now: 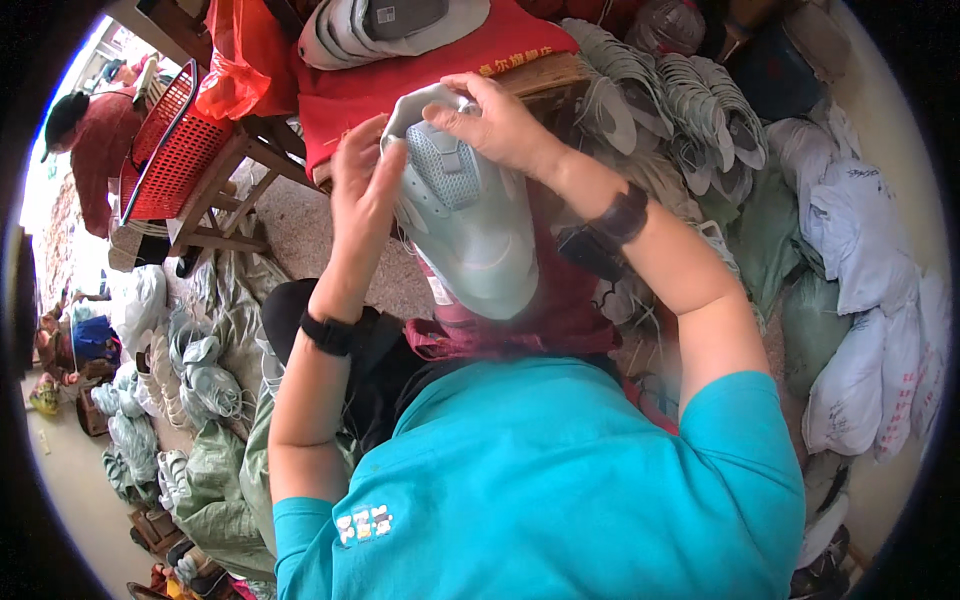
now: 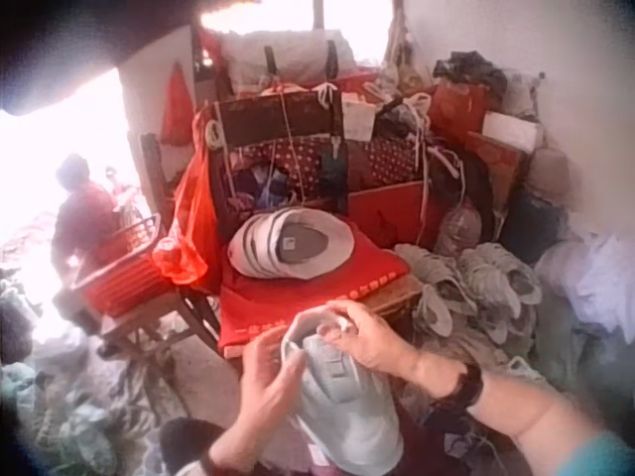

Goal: The person threads shoelaces through the eyelets of a light-colored sneaker, pulling them tight and arranging them. They handle multiple shoes sequentially, picking up a new shoe from a pile and repeating the lacing process.

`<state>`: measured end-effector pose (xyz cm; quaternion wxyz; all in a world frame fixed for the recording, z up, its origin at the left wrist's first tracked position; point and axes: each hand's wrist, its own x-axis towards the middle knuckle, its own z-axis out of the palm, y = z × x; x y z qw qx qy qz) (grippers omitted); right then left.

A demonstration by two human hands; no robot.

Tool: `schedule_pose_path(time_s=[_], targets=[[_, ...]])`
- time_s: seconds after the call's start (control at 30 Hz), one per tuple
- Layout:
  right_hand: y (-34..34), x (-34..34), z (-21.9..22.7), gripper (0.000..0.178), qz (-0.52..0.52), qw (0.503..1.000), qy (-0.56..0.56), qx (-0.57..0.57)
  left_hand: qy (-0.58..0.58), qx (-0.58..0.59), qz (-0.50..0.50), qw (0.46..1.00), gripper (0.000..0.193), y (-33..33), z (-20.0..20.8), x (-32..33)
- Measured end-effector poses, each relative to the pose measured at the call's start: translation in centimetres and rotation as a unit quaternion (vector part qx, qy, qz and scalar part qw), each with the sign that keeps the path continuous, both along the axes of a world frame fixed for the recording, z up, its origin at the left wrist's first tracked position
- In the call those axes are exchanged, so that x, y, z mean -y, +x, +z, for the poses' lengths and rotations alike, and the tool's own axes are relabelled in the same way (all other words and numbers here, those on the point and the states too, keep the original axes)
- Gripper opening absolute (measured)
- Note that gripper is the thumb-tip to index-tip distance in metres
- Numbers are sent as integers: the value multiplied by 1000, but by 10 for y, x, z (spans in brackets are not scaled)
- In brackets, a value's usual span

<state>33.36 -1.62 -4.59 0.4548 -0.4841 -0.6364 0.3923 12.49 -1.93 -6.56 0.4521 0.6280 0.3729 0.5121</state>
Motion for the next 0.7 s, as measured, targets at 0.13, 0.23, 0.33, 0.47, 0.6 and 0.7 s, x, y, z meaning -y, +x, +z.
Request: schedule_pose_path(time_s=[0.13,0.23,0.33,0.47,0.6,0.7], targets=[[-1,-1,-28,57,-52,998,-6,25,-42,-69,-42,996,47,13,-21,-4],[-7,0,-24,50,-40,997,-1,70,-134,66,-71,986,47,6,-30,8],[-3,-13,-43,45,-84,988,-7,128,-172,-8,-78,982,50,9,-33,-1],[-2,-13,-66,43,-113,971,68,198,-73,-127,0,989,53,9,-74,-17],[-8,-10,-66,41,-118,970,86,196,-52,-169,50,983,37,8,-48,-20],[-8,-6,-69,36,-127,970,116,174,-182,53,-11,982,25,3,-63,-27]])
